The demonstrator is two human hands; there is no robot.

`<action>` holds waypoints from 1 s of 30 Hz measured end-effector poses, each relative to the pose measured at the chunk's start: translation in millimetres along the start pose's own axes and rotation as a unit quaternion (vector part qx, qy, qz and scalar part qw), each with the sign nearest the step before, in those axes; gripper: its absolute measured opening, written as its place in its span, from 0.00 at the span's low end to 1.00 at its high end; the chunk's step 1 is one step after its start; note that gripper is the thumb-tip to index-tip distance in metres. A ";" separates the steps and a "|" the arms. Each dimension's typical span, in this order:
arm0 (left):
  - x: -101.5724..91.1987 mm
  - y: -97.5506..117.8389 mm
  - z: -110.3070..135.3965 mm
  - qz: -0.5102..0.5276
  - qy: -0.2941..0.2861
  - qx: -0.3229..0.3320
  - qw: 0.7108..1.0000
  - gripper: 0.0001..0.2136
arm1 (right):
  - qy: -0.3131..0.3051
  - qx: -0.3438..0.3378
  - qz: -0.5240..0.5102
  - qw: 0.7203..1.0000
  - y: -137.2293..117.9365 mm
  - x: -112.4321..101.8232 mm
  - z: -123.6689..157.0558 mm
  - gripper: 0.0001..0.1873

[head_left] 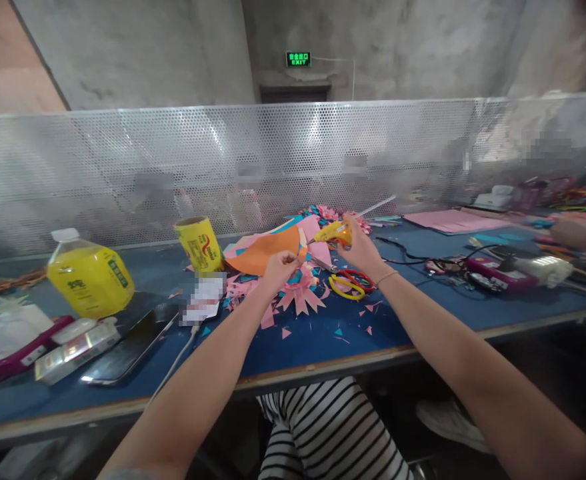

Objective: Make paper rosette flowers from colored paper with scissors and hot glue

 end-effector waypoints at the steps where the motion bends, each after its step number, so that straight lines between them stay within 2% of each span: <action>1: -0.4 -0.1 -0.2 0.001 0.002 0.001 1.000 0.10 | -0.004 -0.002 0.004 1.000 -0.8 1.2 0.3 0.40; 7: 1.4 -0.6 -1.0 0.019 -0.017 0.003 1.000 0.11 | -0.010 -0.008 0.027 1.000 -1.7 5.9 3.0 0.37; 14: 1.9 4.2 1.4 0.003 -0.012 0.025 1.000 0.10 | -0.024 -0.020 0.039 0.999 -3.0 10.8 4.5 0.37; 23: 2.3 0.6 0.4 0.022 -0.020 0.013 0.999 0.10 | -0.027 -0.009 0.038 0.999 -3.7 12.5 4.7 0.36; 30: -1.3 0.6 -0.3 0.030 -0.006 0.015 0.999 0.12 | -0.033 -0.004 0.046 0.998 -2.1 11.6 4.4 0.36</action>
Point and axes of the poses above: each hand's wrist, its own z-axis away from the middle knuckle, its own x-axis out of the palm, y = z × x, the point moved 7 cm from there along -z, towards the middle knuckle, and after that the axes turned 12 degrees about -z, right-handed, at the moved point
